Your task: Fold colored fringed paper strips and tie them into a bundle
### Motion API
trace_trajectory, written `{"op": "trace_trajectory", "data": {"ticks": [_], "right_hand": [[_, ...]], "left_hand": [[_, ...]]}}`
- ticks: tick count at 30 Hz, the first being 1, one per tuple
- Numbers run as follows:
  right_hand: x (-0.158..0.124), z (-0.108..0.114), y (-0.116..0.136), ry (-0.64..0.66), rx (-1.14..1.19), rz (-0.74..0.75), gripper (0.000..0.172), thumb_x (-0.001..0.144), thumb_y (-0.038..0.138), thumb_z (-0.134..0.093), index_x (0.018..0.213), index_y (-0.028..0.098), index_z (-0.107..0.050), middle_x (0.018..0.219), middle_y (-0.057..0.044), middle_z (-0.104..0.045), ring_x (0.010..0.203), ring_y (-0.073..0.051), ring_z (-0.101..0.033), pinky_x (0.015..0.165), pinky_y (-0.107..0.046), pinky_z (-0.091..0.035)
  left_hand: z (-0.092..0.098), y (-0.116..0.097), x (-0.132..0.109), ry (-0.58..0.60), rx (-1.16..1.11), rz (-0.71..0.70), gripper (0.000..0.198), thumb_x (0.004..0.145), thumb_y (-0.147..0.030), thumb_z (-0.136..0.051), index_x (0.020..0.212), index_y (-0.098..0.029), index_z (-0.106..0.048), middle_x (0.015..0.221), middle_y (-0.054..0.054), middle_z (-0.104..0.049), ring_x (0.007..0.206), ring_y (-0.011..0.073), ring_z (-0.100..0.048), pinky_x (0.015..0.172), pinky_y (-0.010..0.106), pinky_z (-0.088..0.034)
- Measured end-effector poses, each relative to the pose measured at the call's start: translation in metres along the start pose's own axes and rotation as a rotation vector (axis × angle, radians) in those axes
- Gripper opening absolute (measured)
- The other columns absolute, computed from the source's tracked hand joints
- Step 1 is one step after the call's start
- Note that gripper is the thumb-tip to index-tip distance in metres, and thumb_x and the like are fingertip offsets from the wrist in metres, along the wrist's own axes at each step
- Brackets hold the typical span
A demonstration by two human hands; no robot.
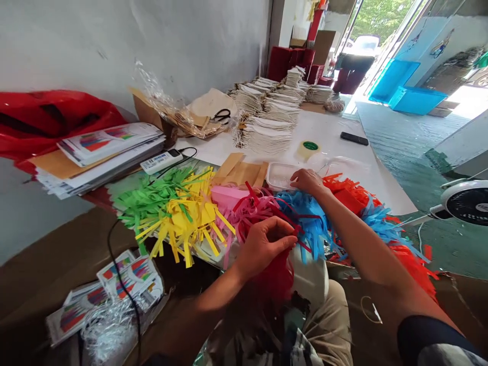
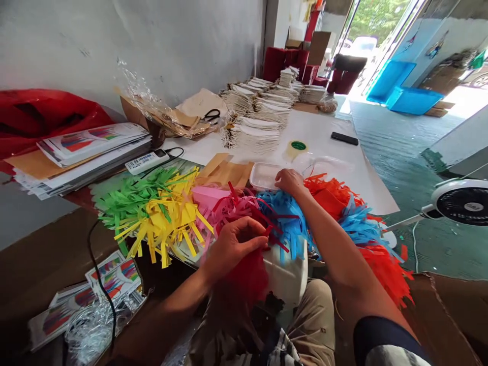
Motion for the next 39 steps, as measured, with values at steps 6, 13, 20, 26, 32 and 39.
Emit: {"op": "trace_trajectory", "data": {"ticks": [6,13,20,26,32,39], "right_hand": [[0.005,-0.007,-0.006,-0.001,0.040,-0.005,0.012,0.078,0.020,-0.078,0.085,0.024,-0.086,0.098,-0.007,-0.084,0.104,-0.027,-0.076,0.094,-0.032,-0.055],[-0.026,0.010,-0.015,-0.169,0.347,0.009,0.027,0.085,0.023,-0.069,0.106,0.018,-0.084,0.097,-0.009,-0.084,0.103,-0.026,-0.077,0.098,-0.038,-0.058],[-0.116,0.031,0.000,-0.266,0.837,0.092,0.040,0.085,0.042,-0.075,0.116,0.017,-0.079,0.103,-0.010,-0.083,0.096,-0.023,-0.080,0.085,-0.036,-0.063],[-0.216,0.030,0.017,-0.272,1.250,0.071,0.022,0.078,0.039,-0.088,0.092,0.024,-0.081,0.083,-0.003,-0.081,0.080,-0.020,-0.078,0.076,-0.034,-0.063],[-0.277,0.025,0.019,-0.350,1.211,0.069,0.024,0.083,0.042,-0.086,0.096,0.025,-0.075,0.089,-0.002,-0.080,0.079,-0.018,-0.076,0.073,-0.030,-0.063],[-0.274,0.036,0.009,-0.403,1.152,0.045,0.023,0.085,0.043,-0.084,0.099,0.027,-0.078,0.090,-0.002,-0.081,0.084,-0.020,-0.078,0.079,-0.034,-0.063]], "left_hand": [[0.003,0.002,-0.001,-0.004,-0.112,0.011,0.030,0.082,-0.036,-0.089,0.103,-0.018,-0.077,0.097,0.004,-0.078,0.086,0.0145,-0.073,0.082,0.026,-0.059],[0.003,-0.008,-0.005,-0.056,-0.184,-0.002,0.029,0.078,-0.033,-0.092,0.100,-0.019,-0.079,0.095,0.003,-0.079,0.085,0.0133,-0.072,0.081,0.024,-0.058],[-0.004,-0.019,-0.010,-0.095,-0.204,-0.050,0.029,0.078,-0.034,-0.091,0.099,-0.019,-0.078,0.096,0.002,-0.078,0.085,0.0138,-0.072,0.082,0.026,-0.058],[-0.023,-0.026,-0.025,-0.042,-0.168,-0.090,0.028,0.079,-0.035,-0.090,0.099,-0.020,-0.078,0.095,0.002,-0.078,0.081,0.0138,-0.071,0.081,0.027,-0.058],[-0.041,-0.033,-0.043,-0.026,-0.161,-0.113,0.026,0.079,-0.034,-0.091,0.096,-0.020,-0.078,0.095,0.002,-0.078,0.088,0.0144,-0.072,0.084,0.026,-0.059],[-0.047,-0.032,-0.048,-0.024,-0.164,-0.079,0.030,0.076,-0.037,-0.093,0.095,-0.019,-0.077,0.092,0.002,-0.078,0.080,0.0133,-0.071,0.080,0.026,-0.059]]}}
Point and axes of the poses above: each hand's wrist, its own x-axis towards the middle knuckle, its own z-axis out of the back of the hand, y = z × x, the point moved 2 cm from there along x, towards the middle knuckle
